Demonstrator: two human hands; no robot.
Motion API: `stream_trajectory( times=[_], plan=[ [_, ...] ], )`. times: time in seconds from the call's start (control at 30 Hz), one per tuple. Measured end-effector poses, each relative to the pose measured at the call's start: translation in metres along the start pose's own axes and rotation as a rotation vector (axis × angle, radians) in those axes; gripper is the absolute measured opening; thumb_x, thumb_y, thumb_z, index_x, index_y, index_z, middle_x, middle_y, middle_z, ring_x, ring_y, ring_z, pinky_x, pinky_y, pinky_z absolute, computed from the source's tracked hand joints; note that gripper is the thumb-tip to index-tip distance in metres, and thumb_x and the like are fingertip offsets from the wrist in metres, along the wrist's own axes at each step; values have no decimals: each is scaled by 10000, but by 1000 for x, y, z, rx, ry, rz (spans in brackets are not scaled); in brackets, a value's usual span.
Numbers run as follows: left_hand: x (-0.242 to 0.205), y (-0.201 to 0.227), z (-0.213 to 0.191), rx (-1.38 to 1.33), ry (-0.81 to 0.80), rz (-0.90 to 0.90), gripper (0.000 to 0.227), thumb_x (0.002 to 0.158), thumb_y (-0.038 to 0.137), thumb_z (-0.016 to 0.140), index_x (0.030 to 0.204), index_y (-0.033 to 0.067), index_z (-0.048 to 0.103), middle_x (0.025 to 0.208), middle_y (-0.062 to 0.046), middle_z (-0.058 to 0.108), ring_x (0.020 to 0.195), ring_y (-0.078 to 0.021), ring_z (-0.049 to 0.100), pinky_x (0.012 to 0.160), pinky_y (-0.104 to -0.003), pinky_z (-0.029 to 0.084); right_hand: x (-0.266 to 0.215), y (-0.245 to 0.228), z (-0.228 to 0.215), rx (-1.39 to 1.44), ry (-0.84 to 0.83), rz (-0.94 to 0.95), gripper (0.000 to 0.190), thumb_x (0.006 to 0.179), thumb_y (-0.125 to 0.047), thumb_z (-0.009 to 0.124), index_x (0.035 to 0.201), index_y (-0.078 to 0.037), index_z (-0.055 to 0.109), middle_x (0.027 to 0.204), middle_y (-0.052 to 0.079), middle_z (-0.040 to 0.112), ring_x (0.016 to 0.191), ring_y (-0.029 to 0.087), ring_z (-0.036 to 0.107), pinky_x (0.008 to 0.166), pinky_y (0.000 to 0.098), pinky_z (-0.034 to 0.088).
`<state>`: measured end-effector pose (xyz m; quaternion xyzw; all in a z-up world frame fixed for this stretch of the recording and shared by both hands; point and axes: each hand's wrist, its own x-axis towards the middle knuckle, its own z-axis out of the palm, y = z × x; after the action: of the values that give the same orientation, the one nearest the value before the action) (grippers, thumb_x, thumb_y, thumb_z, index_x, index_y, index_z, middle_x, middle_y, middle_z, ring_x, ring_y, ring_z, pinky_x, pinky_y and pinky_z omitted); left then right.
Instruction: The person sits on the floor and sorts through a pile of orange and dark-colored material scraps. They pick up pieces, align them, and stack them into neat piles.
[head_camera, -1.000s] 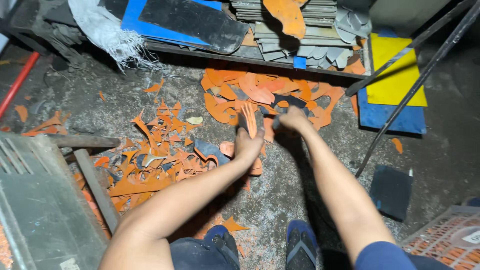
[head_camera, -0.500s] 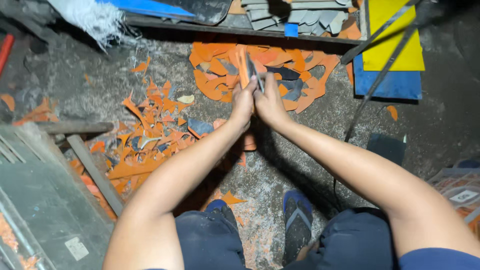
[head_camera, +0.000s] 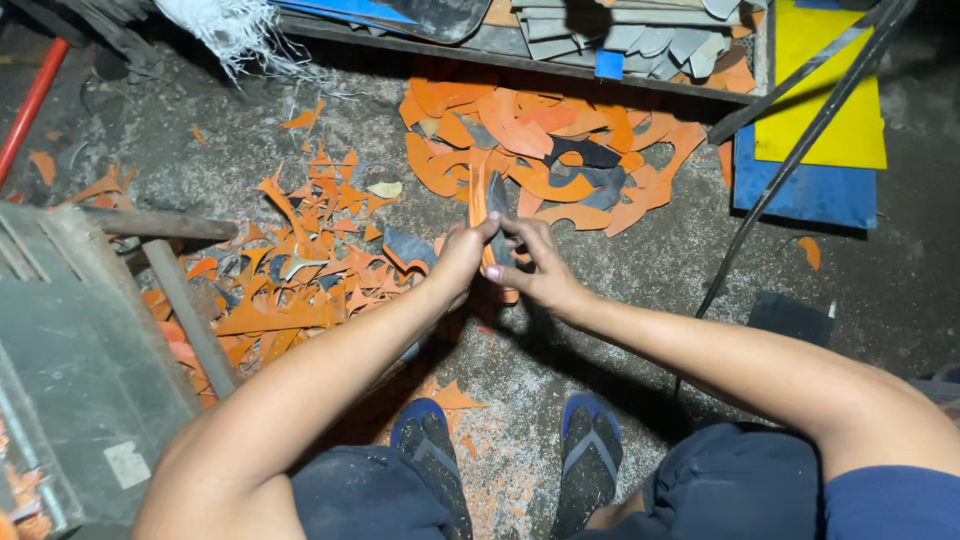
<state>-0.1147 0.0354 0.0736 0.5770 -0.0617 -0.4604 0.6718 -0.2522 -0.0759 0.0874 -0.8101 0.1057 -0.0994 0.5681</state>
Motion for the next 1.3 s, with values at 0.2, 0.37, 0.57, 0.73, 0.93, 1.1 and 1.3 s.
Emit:
stream_trajectory(
  times=[0.2,0.37,0.57,0.73,0.93,1.1,1.3],
  plan=[
    [9,-25,-6,199,-8,-61,255,972,240,580,1090,18,624,839,-77,706,683,-174,664,555,-346,543,26,89,-33,345,-66,226,357,983,-243,662,1285,-57,697,1145,109,653,1094,190,614,1001,337,489],
    [21,-47,5,395,-67,-99,210,965,240,622,1076,64,593,761,-40,618,608,-144,572,507,-321,462,57,192,-64,-333,80,355,390,945,-157,595,1315,-52,660,1180,188,716,1107,342,672,951,420,519],
    [26,-32,8,162,-169,-78,250,971,252,616,1045,13,611,817,-27,654,703,-107,609,627,-275,506,81,246,-63,-593,-185,481,822,788,-173,630,1553,-73,348,1317,289,610,1216,431,604,1031,452,475],
    [15,-10,2,286,-49,-69,297,916,310,668,1006,27,648,785,-39,643,691,-130,602,632,-291,496,93,239,-53,-560,-83,618,583,867,-257,627,1412,-79,521,1226,270,667,1171,411,641,1009,448,497],
    [16,-22,-13,354,55,-62,399,918,390,668,993,-2,655,807,-59,680,731,-148,642,678,-302,524,64,224,-56,-577,86,605,363,825,-272,710,1102,-38,695,1010,212,742,982,355,714,878,431,556],
    [35,-44,-19,483,147,-39,439,913,401,675,1045,-14,616,847,-102,700,752,-187,661,693,-348,532,50,165,-36,-453,127,478,187,840,-192,680,906,-22,722,871,148,757,840,261,735,813,394,570],
    [51,-49,-8,578,171,102,486,912,395,694,1016,-71,605,820,-133,740,754,-208,729,693,-359,573,30,70,12,-327,-5,252,204,775,-74,661,966,-3,660,848,156,717,794,251,701,743,382,548]
  ],
)
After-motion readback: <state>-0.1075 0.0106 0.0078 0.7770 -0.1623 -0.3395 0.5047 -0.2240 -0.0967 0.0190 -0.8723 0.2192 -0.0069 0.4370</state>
